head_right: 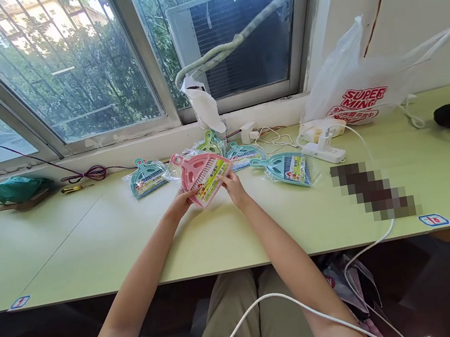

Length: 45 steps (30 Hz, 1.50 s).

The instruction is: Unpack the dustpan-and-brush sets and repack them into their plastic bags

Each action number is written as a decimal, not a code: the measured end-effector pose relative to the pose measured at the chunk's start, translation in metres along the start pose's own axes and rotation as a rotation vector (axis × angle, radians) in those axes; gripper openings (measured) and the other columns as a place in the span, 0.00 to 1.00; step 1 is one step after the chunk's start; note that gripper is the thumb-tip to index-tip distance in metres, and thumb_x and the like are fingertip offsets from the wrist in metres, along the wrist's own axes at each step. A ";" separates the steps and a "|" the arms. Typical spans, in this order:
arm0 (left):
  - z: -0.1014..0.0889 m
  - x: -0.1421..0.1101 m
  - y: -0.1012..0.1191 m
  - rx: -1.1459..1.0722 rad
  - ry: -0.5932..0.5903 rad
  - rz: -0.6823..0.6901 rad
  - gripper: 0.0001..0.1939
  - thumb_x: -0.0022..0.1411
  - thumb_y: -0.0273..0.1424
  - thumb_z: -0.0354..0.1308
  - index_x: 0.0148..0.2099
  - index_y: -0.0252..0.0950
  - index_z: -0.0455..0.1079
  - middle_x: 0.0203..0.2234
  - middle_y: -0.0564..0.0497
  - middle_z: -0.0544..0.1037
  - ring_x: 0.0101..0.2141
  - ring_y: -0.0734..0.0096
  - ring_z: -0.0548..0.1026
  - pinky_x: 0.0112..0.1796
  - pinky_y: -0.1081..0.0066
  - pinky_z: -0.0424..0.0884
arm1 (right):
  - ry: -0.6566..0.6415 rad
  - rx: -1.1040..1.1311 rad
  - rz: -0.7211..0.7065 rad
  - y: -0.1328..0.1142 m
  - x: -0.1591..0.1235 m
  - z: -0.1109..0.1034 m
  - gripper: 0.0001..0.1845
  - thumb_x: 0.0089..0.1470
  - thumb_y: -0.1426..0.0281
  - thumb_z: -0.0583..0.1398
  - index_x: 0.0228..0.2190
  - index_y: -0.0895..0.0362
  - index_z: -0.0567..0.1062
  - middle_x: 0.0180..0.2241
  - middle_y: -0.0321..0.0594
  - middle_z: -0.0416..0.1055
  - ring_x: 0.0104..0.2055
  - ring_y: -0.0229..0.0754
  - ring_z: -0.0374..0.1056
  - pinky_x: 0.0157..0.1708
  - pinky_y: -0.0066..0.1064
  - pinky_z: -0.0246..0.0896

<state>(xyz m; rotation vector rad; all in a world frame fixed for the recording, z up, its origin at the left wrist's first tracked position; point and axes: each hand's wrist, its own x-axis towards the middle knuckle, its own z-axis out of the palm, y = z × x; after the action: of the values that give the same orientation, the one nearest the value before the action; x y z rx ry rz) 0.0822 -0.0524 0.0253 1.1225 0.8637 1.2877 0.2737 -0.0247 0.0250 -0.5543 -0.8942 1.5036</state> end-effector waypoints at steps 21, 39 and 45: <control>0.009 -0.007 -0.004 0.104 -0.202 -0.133 0.40 0.52 0.38 0.68 0.65 0.44 0.59 0.56 0.42 0.71 0.54 0.50 0.70 0.47 0.60 0.72 | 0.297 0.166 0.036 0.005 0.002 0.003 0.13 0.41 0.75 0.65 0.32 0.55 0.72 0.29 0.34 0.76 0.35 0.40 0.73 0.34 0.30 0.72; 0.011 0.005 -0.008 -0.109 0.141 -0.002 0.29 0.53 0.37 0.67 0.57 0.41 0.66 0.45 0.51 0.78 0.43 0.67 0.77 0.42 0.70 0.74 | 0.159 0.038 0.074 0.006 -0.001 0.004 0.14 0.38 0.73 0.67 0.30 0.54 0.73 0.32 0.35 0.77 0.39 0.44 0.74 0.40 0.35 0.72; 0.023 -0.002 -0.008 -0.051 0.066 -0.039 0.33 0.54 0.38 0.67 0.60 0.43 0.63 0.49 0.49 0.77 0.45 0.65 0.77 0.42 0.70 0.75 | 0.202 0.055 0.094 -0.001 -0.001 0.001 0.13 0.39 0.76 0.65 0.30 0.54 0.72 0.32 0.35 0.77 0.38 0.42 0.74 0.37 0.33 0.72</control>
<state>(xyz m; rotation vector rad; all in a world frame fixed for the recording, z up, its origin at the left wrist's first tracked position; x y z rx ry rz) 0.1064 -0.0576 0.0241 1.0235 0.8921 1.3133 0.2731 -0.0260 0.0263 -0.7022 -0.6765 1.5214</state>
